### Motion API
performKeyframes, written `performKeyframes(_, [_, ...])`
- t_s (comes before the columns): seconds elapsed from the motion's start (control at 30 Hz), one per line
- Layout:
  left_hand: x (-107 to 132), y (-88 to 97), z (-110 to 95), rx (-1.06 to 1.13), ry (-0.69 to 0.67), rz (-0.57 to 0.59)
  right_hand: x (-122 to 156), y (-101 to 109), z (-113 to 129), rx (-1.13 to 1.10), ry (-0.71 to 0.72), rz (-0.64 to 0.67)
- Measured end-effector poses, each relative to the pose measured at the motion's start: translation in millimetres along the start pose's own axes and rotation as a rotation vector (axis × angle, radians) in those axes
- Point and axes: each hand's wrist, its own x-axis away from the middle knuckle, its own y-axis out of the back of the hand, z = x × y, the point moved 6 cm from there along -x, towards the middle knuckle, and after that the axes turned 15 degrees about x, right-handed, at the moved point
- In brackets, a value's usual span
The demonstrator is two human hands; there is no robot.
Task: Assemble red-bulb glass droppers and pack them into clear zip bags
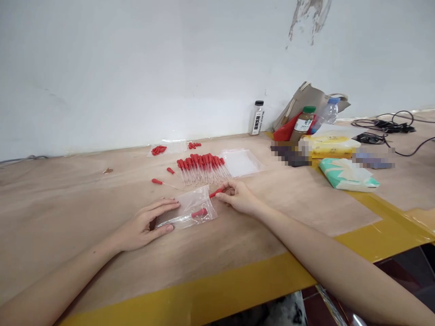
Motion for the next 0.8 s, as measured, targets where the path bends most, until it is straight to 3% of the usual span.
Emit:
performKeyframes(0.13, [-0.4, 1.0, -2.6, 0.009, -0.011, 0.000, -2.5, 2.0, 7.9, 0.323, 0.144, -0.013])
performKeyframes(0.3, [-0.9, 1.1, -2.4, 0.007, -0.019, -0.002, -1.2, -10.5, 23.2, 0.543, 0.385, -0.094])
performKeyframes(0.43, [-0.7, 0.7, -1.9, 0.012, -0.023, -0.011, 5.4, -21.7, 31.4, 0.686, 0.538, -0.036])
performKeyframes(0.53, [-0.6, 0.3, -2.2, 0.018, -0.031, -0.011, 3.4, -17.0, 35.2, 0.754, 0.493, -0.006])
performKeyframes(0.67, [-0.5, -0.3, -1.1, 0.008, -0.027, -0.005, -13.4, 0.1, 53.5, 0.763, 0.286, -0.269])
performKeyframes(0.7, [-0.4, -0.5, -0.5, 0.003, -0.021, -0.003, -19.6, -5.3, 62.2, 0.755, 0.297, -0.278])
performKeyframes(0.8, [0.3, -1.1, 0.7, -0.011, -0.011, -0.001, -43.2, -50.8, 92.3, 0.731, 0.477, -0.095])
